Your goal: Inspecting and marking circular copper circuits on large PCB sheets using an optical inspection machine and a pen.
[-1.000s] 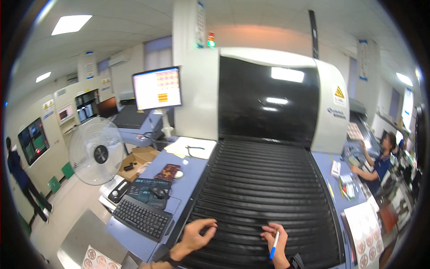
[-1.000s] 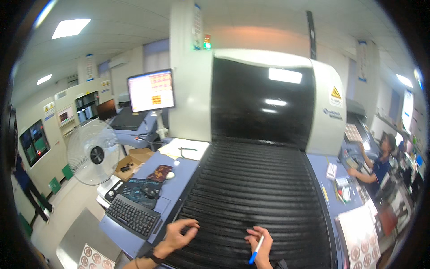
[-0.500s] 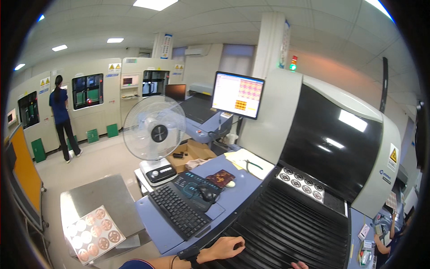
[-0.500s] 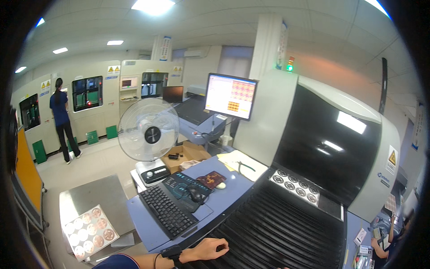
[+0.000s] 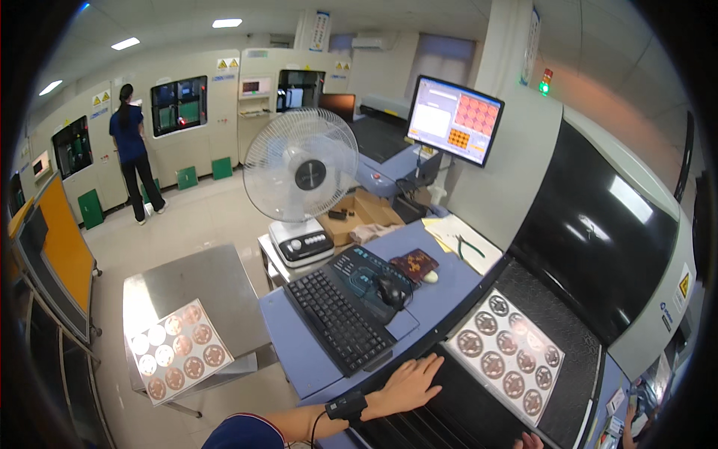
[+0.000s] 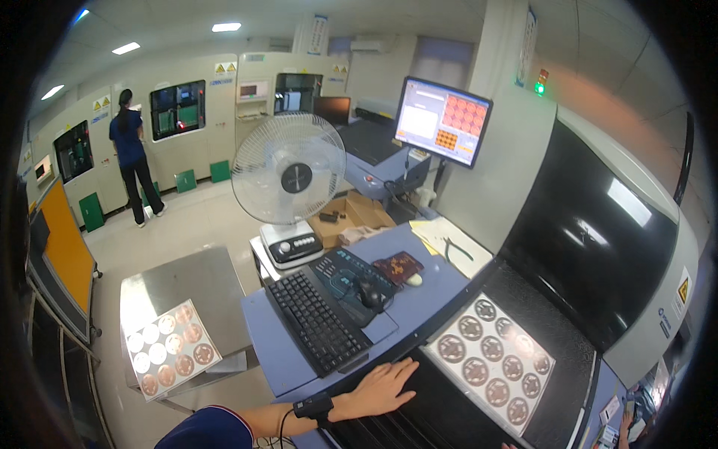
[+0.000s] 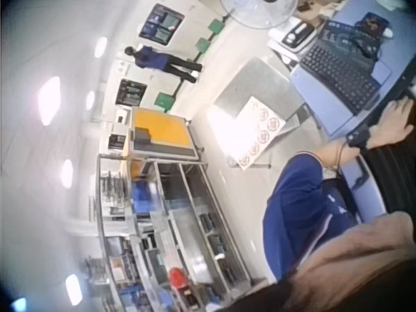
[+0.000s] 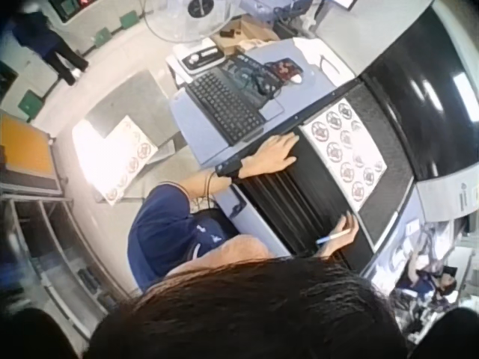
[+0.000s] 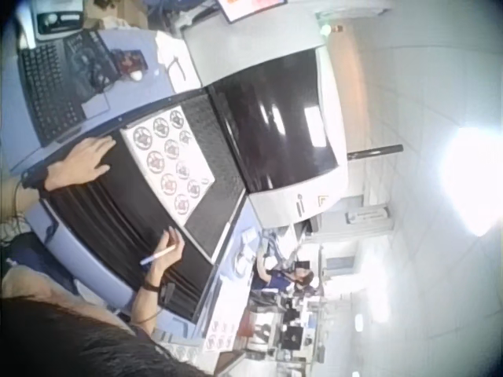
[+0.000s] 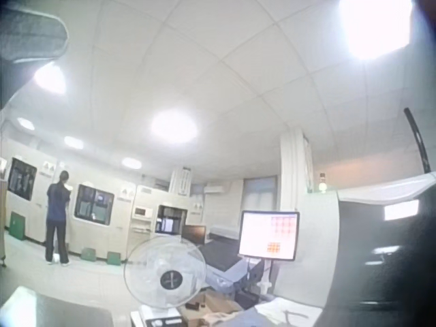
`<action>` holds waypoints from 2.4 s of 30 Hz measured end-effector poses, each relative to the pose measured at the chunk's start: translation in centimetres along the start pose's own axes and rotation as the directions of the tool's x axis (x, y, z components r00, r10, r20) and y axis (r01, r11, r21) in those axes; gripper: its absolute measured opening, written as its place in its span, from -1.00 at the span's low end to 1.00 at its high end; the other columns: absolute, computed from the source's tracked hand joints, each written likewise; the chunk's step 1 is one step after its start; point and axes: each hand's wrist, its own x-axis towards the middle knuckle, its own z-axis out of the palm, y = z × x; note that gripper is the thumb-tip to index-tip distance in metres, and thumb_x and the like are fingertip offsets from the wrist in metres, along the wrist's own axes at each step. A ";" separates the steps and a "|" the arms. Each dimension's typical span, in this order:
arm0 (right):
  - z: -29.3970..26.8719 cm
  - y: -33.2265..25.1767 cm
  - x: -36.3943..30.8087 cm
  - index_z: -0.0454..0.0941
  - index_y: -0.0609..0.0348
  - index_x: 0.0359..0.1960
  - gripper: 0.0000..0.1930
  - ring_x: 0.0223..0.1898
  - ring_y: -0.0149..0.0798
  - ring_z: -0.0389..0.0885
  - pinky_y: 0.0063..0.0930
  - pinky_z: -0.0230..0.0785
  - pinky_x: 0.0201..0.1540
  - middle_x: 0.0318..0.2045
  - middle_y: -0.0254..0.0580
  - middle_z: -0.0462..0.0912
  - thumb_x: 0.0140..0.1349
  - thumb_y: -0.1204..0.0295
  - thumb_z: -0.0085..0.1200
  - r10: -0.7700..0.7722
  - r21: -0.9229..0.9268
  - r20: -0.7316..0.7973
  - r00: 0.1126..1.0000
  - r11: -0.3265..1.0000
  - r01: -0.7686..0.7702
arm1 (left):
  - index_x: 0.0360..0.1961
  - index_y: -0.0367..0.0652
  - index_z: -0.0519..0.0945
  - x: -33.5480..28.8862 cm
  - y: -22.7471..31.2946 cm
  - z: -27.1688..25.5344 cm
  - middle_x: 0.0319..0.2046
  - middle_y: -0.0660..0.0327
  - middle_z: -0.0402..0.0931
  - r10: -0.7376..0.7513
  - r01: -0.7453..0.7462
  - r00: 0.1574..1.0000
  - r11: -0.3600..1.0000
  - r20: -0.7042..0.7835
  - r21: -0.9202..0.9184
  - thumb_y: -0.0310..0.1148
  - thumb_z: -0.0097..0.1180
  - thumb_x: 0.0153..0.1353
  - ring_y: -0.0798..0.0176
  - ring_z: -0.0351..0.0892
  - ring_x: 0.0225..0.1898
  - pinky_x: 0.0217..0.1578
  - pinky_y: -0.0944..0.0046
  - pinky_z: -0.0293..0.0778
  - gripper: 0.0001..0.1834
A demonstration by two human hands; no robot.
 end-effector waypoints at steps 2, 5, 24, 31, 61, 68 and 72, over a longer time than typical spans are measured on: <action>0.1 1.1 -0.1 0.52 0.42 -0.04 -0.76 -0.14 -0.16 0.67 -0.37 0.51 -0.04 -0.13 0.11 0.68 0.27 0.60 0.12 -0.103 -0.105 0.071 0.992 0.988 0.111 | 0.25 -0.39 0.31 -0.2 -0.3 0.3 0.26 -0.23 0.28 0.016 -0.014 1.000 0.994 -0.016 0.111 -0.10 0.12 0.24 -0.22 0.42 0.15 0.20 -0.02 0.30 -0.30; 1.1 -2.9 0.1 0.51 0.39 0.07 -0.62 -0.03 -0.06 0.64 -0.32 0.49 0.03 -0.06 0.15 0.64 0.24 0.49 0.21 0.009 -0.372 0.277 0.961 0.923 0.098 | 0.23 -0.34 0.36 -0.9 -0.5 0.3 0.25 -0.21 0.31 -0.042 0.026 0.994 0.988 0.099 0.152 -0.11 0.18 0.21 -0.25 0.43 0.13 0.17 -0.09 0.32 -0.32; -2.8 -10.0 -8.6 0.01 0.46 0.39 -0.22 0.33 0.20 0.27 -0.13 0.23 0.33 0.32 0.40 0.22 0.28 0.37 0.16 -0.135 -0.022 0.660 0.739 0.980 0.199 | 0.38 -0.40 0.14 -8.8 6.0 -8.5 0.38 -0.14 0.12 -0.091 0.066 0.996 0.547 0.019 -0.834 -0.15 0.39 0.08 0.01 0.11 0.42 0.40 0.11 0.01 -0.02; -6.6 -4.1 -13.0 0.40 0.39 -0.01 -0.57 -0.26 -0.11 0.54 -0.26 0.41 -0.21 -0.21 0.13 0.55 0.38 0.18 -0.13 0.318 0.449 0.092 0.944 0.833 -0.325 | 0.13 -0.31 0.47 -17.2 -0.6 -10.4 0.03 0.00 0.53 -0.199 0.241 0.970 0.747 0.138 -0.619 -0.31 0.28 0.19 0.10 0.52 0.06 0.08 0.10 0.43 -0.48; -3.5 -2.7 -13.0 0.64 0.32 -0.40 -0.91 -0.54 -0.37 0.64 -0.56 0.41 -0.51 -0.53 -0.12 0.68 0.10 0.53 0.23 0.196 0.004 0.252 0.948 0.979 -0.203 | 0.32 -0.46 0.09 -26.6 -11.9 -6.4 0.19 -0.15 0.33 -0.533 0.348 0.846 0.519 0.023 -0.781 -0.32 0.07 0.18 -0.02 0.44 0.12 0.17 0.01 0.35 -0.25; -3.3 -2.8 -13.2 0.63 0.32 -0.44 -0.92 -0.57 -0.35 0.62 -0.55 0.40 -0.52 -0.56 -0.15 0.65 0.06 0.54 0.21 0.168 0.004 0.256 0.952 0.985 -0.175 | 0.26 -0.50 0.16 -25.2 -9.3 -6.0 0.11 -0.15 0.41 -0.520 0.219 0.847 0.533 -0.112 -0.817 -0.31 0.05 0.20 0.03 0.51 0.02 0.08 0.06 0.43 -0.31; -3.4 -2.8 -13.5 0.62 0.32 -0.44 -0.92 -0.57 -0.33 0.63 -0.54 0.41 -0.52 -0.57 -0.14 0.65 0.05 0.54 0.21 0.140 0.006 0.247 0.959 0.989 -0.146 | 0.25 -0.46 0.18 -25.4 -10.0 -5.9 0.12 -0.12 0.39 -0.483 0.193 0.868 0.543 -0.116 -0.817 -0.33 0.03 0.21 0.06 0.47 0.06 0.12 0.06 0.39 -0.36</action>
